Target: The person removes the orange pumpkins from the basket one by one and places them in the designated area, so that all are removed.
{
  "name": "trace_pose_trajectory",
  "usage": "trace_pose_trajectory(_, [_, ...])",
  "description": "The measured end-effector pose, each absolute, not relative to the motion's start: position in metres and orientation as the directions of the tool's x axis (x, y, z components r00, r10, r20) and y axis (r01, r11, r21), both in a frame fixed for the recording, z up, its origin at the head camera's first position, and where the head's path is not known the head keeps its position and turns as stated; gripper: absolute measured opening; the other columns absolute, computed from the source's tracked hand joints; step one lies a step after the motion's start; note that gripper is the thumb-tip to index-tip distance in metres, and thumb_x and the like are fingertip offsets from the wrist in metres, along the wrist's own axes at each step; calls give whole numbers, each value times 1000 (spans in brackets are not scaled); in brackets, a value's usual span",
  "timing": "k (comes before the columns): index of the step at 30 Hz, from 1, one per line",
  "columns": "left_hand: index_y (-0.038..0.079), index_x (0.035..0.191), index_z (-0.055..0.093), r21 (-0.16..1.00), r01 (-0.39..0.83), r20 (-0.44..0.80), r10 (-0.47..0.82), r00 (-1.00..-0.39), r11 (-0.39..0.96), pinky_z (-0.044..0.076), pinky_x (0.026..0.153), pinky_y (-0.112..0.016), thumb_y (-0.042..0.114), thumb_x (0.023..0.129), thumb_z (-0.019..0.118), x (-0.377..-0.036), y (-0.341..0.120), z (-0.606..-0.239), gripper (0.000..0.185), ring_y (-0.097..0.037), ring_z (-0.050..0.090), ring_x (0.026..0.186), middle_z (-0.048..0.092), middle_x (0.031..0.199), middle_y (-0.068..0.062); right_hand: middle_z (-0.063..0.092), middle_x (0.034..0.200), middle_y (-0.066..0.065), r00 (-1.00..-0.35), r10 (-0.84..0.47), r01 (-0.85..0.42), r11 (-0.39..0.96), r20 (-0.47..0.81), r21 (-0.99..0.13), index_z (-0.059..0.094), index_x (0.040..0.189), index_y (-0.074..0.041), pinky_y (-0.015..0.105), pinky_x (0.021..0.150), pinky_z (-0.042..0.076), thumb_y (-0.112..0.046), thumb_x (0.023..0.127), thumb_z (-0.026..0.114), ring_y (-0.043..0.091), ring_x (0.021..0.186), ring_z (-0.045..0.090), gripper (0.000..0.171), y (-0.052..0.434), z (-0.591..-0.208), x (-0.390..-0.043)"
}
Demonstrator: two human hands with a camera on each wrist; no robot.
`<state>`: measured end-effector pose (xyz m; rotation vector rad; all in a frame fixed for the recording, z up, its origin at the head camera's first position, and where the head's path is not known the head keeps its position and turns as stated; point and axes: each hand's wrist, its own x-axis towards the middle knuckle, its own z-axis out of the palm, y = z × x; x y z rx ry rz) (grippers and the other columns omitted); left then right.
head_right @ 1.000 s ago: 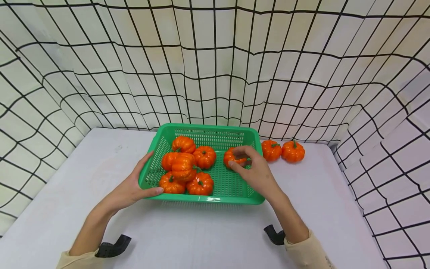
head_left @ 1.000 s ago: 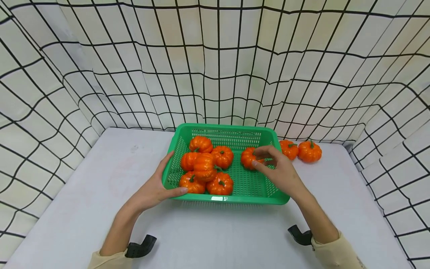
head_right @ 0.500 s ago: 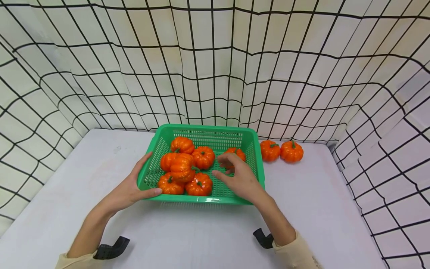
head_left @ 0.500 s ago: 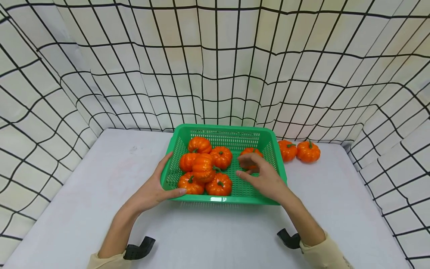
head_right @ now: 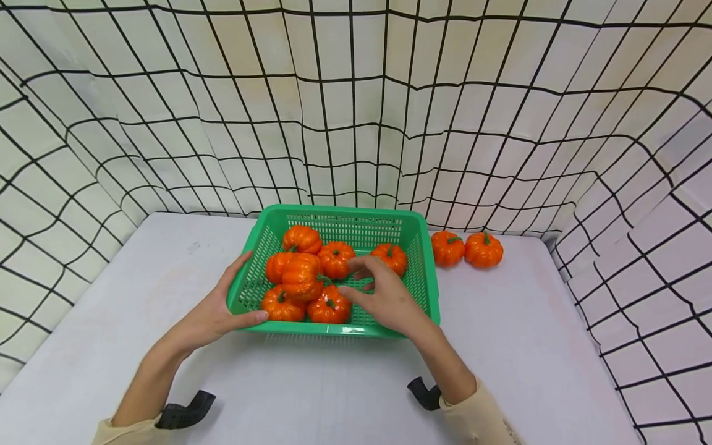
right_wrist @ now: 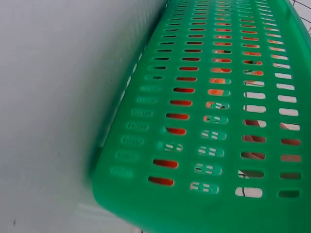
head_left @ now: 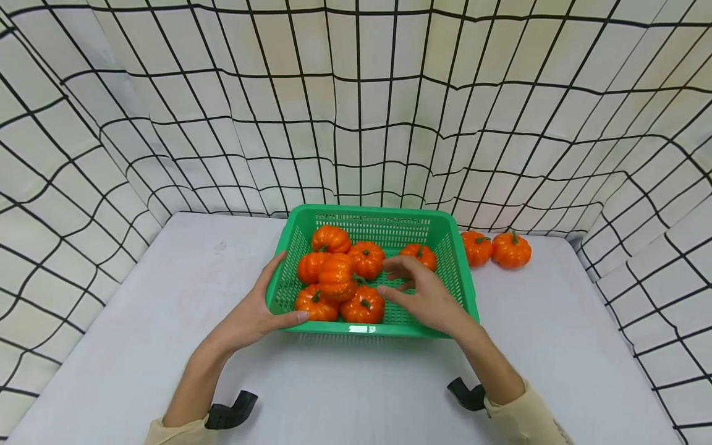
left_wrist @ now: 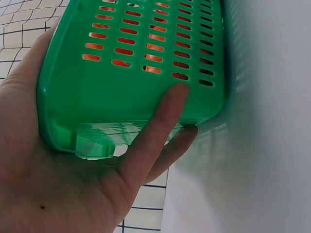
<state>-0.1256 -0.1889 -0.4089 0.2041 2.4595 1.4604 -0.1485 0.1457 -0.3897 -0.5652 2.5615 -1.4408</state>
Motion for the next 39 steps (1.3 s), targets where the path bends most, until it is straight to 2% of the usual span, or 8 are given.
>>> trace_pose_trajectory(5, [40, 167, -4, 878, -12, -157, 264, -952, 478, 35, 114, -74, 38, 85, 85, -126, -189, -410, 120, -48, 27, 153, 8, 175, -21, 61, 143, 15, -917, -399, -209, 469, 5, -858, 55, 143, -6, 46, 103, 56, -29, 97, 75, 32, 128, 62, 55, 139, -389, -149])
trace_pose_trajectory(12, [40, 167, -4, 879, -14, -158, 262, -952, 477, 34, 115, -74, 38, 85, 85, -126, -189, -412, 121, -47, 26, 154, 9, 175, -20, 58, 146, 16, -905, -425, -198, 434, -6, -879, 51, 146, -5, 51, 108, 53, -30, 97, 76, 36, 134, 57, 60, 128, -390, -153])
trace_pose_trajectory(16, [41, 166, -4, 881, -16, -159, 262, -952, 474, 34, 115, -73, 38, 85, 85, -126, -188, -412, 121, -46, 26, 154, 9, 175, -19, 56, 150, 12, -898, -440, -190, 428, -20, -884, 51, 148, -7, 53, 109, 52, -31, 96, 76, 32, 134, 57, 63, 122, -391, -156])
trace_pose_trajectory(28, [41, 167, -4, 879, -12, -158, 267, -951, 477, 36, 115, -71, 38, 86, 85, -126, -189, -411, 120, -45, 29, 153, 12, 175, -19, 54, 154, 3, -889, -457, -213, 480, -35, -851, 42, 158, -21, 49, 111, 51, -35, 91, 81, 25, 139, 55, 78, 102, -390, -158])
trace_pose_trajectory(33, [40, 167, -3, 880, -10, -154, 265, -952, 475, 36, 115, -71, 37, 86, 85, -126, -189, -411, 120, -45, 30, 153, 13, 174, -19, 52, 156, 4, -888, -459, -245, 513, -22, -822, 38, 160, -20, 50, 116, 47, -35, 90, 83, 26, 141, 54, 85, 92, -391, -160])
trace_pose_trajectory(39, [41, 166, -3, 883, -16, -156, 262, -952, 469, 39, 114, -68, 37, 86, 85, -126, -190, -410, 120, -44, 34, 150, 15, 174, -19, 58, 151, 9, -888, -460, -273, 556, -18, -786, 37, 159, -20, 50, 114, 49, -34, 89, 84, 28, 136, 57, 85, 84, -390, -161])
